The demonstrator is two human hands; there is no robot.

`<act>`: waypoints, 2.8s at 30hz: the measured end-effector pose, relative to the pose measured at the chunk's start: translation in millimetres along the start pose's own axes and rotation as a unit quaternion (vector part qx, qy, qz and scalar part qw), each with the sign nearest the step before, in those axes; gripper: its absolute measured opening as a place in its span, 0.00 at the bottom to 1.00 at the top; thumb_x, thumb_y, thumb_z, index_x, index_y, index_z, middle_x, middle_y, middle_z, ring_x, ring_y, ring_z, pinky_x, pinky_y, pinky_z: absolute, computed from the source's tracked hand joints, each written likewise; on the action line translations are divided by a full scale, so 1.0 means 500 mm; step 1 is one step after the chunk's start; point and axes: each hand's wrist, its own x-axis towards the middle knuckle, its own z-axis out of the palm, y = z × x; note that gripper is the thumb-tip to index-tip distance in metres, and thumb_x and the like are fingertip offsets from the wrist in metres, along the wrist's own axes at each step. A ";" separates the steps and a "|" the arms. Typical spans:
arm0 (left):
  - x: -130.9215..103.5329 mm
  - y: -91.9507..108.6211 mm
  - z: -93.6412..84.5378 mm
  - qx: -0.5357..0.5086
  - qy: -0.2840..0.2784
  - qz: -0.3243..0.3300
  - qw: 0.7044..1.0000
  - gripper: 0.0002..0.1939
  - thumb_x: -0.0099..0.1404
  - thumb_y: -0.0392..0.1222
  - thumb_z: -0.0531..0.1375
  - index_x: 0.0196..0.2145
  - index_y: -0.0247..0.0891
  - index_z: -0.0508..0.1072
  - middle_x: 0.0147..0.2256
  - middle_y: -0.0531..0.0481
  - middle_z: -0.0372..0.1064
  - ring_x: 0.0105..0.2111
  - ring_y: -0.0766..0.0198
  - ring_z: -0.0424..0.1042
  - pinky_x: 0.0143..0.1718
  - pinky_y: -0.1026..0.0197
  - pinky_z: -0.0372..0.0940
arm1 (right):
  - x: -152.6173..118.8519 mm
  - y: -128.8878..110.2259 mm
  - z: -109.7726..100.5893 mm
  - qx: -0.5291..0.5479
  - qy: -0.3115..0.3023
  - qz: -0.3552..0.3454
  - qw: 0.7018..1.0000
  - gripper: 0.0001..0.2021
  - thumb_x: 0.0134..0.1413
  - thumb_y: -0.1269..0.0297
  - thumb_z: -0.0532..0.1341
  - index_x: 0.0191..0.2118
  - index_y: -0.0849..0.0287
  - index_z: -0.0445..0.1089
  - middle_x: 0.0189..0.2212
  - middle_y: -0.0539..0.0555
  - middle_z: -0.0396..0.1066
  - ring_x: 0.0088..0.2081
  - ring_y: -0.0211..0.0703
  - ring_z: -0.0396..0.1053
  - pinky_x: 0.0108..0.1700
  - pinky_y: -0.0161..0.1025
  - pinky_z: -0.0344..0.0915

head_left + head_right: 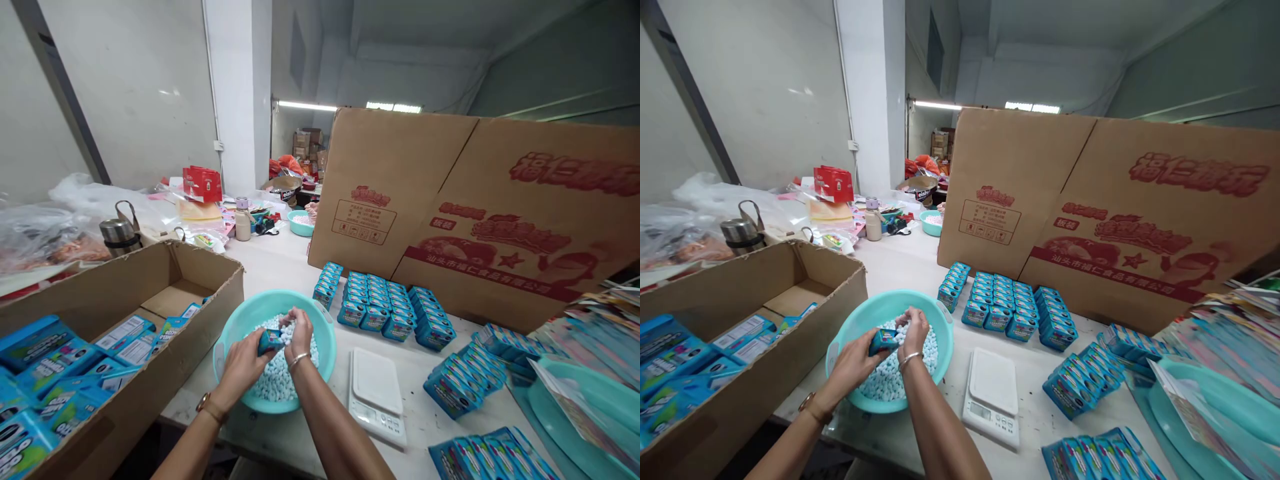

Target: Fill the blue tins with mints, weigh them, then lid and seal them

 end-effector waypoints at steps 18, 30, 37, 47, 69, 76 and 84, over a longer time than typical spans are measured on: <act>0.004 0.033 -0.013 0.015 -0.005 -0.006 1.000 0.19 0.64 0.47 0.59 0.51 0.39 0.70 0.41 0.44 0.77 0.42 0.52 0.75 0.36 0.61 0.59 | 0.002 -0.025 0.013 0.009 0.023 -0.025 0.999 0.06 0.41 0.61 0.60 0.24 0.57 0.62 0.15 0.43 0.60 0.18 0.35 0.62 0.22 0.35 0.61; -0.002 0.028 -0.014 0.007 -0.010 -0.025 1.000 0.19 0.63 0.47 0.59 0.50 0.38 0.70 0.40 0.43 0.77 0.40 0.52 0.75 0.35 0.61 0.57 | -0.013 -0.022 0.021 0.005 -0.002 -0.048 0.999 0.06 0.43 0.62 0.60 0.23 0.57 0.63 0.15 0.43 0.60 0.18 0.34 0.60 0.23 0.34 0.60; -0.002 0.029 -0.014 0.007 -0.020 -0.021 1.000 0.20 0.63 0.45 0.59 0.52 0.38 0.69 0.42 0.42 0.77 0.42 0.51 0.75 0.37 0.60 0.58 | -0.016 -0.025 0.015 -0.011 0.004 -0.047 0.999 0.07 0.43 0.62 0.60 0.22 0.58 0.63 0.14 0.44 0.61 0.18 0.35 0.61 0.23 0.35 0.60; 0.004 0.032 -0.022 -0.004 -0.045 -0.031 0.999 0.19 0.62 0.45 0.60 0.50 0.39 0.70 0.40 0.45 0.77 0.42 0.53 0.75 0.37 0.62 0.58 | -0.027 -0.024 0.010 -0.053 -0.019 -0.061 0.997 0.08 0.44 0.61 0.60 0.22 0.58 0.66 0.15 0.45 0.65 0.19 0.38 0.65 0.27 0.36 0.63; -0.037 -0.038 -0.020 -0.183 0.015 -0.019 0.983 0.20 0.60 0.52 0.62 0.48 0.42 0.72 0.40 0.50 0.77 0.39 0.56 0.75 0.40 0.60 0.66 | 0.055 -0.044 -0.080 -0.398 -0.218 -0.050 0.890 0.21 0.53 0.44 0.55 0.38 0.58 0.71 0.39 0.57 0.75 0.45 0.50 0.72 0.50 0.48 0.66; -0.065 -0.073 0.017 -0.266 0.151 -0.020 0.952 0.23 0.60 0.53 0.64 0.48 0.39 0.70 0.42 0.48 0.77 0.40 0.58 0.76 0.41 0.62 0.69 | 0.085 0.044 -0.091 -0.659 -0.291 0.000 0.694 0.34 0.29 0.54 0.75 0.49 0.52 0.72 0.65 0.62 0.55 0.67 0.73 0.40 0.60 0.72 0.41; -0.058 -0.070 0.039 -0.299 0.196 -0.067 0.931 0.25 0.59 0.55 0.64 0.50 0.39 0.69 0.42 0.46 0.77 0.41 0.57 0.76 0.44 0.60 0.69 | -0.043 0.109 -0.128 -0.643 -0.411 -0.008 0.646 0.28 0.40 0.53 0.69 0.50 0.52 0.71 0.46 0.60 0.70 0.45 0.57 0.67 0.50 0.56 0.63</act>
